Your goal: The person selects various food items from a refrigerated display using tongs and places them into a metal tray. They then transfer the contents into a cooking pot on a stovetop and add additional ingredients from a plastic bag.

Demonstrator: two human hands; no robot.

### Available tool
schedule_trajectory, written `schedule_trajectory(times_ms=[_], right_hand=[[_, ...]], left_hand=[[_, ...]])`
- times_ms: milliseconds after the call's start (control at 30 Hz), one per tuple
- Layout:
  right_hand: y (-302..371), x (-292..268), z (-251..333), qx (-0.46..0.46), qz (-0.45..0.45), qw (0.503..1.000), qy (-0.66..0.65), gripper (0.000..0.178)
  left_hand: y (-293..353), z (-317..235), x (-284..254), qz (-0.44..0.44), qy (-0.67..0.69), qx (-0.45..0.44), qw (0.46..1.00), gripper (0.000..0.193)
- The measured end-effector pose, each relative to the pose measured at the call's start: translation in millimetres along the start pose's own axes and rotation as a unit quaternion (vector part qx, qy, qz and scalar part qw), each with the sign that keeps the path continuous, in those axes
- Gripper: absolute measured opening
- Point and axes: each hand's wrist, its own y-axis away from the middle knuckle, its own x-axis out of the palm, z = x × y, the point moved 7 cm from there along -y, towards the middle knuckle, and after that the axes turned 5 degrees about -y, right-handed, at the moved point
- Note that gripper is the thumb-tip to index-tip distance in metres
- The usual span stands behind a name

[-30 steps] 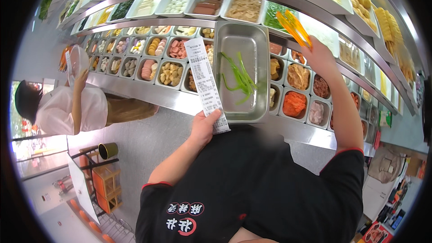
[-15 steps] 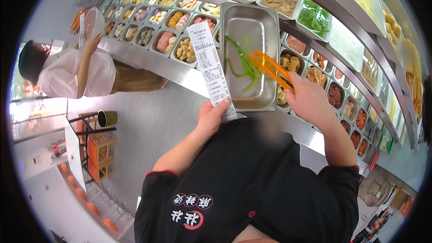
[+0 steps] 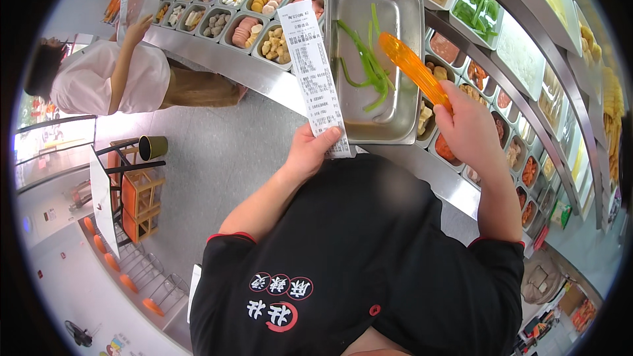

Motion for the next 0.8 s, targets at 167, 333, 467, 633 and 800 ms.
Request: schedule_trajectory(times_ms=[167, 333, 467, 633, 800], right_hand=[[4.6, -1.0, -0.5, -0.010, -0.028, 0.999, -0.020, 0.030], [7.9, 0.4, 1.2, -0.010, -0.026, 0.999, -0.041, 0.036], [6.6, -6.3, -1.1, 0.005, -0.042, 0.996, -0.079, 0.038], [2.7, -7.7, -1.8, 0.023, -0.019, 0.991, -0.134, 0.038], [-4.8, 9.7, 5.0, 0.024, 0.082, 0.983, -0.164, 0.043]], left_hand=[[4.8, -3.4, 1.6, 0.017, 0.085, -0.003, 0.996, 0.033], [4.4, -8.3, 5.0, -0.005, 0.090, -0.018, 0.996, 0.032], [6.5, -8.8, 5.9, -0.008, 0.101, -0.036, 0.994, 0.029], [5.0, -8.9, -5.3, -0.017, 0.058, -0.019, 0.998, 0.031], [4.5, -6.2, -14.0, -0.013, 0.073, 0.001, 0.997, 0.027]])
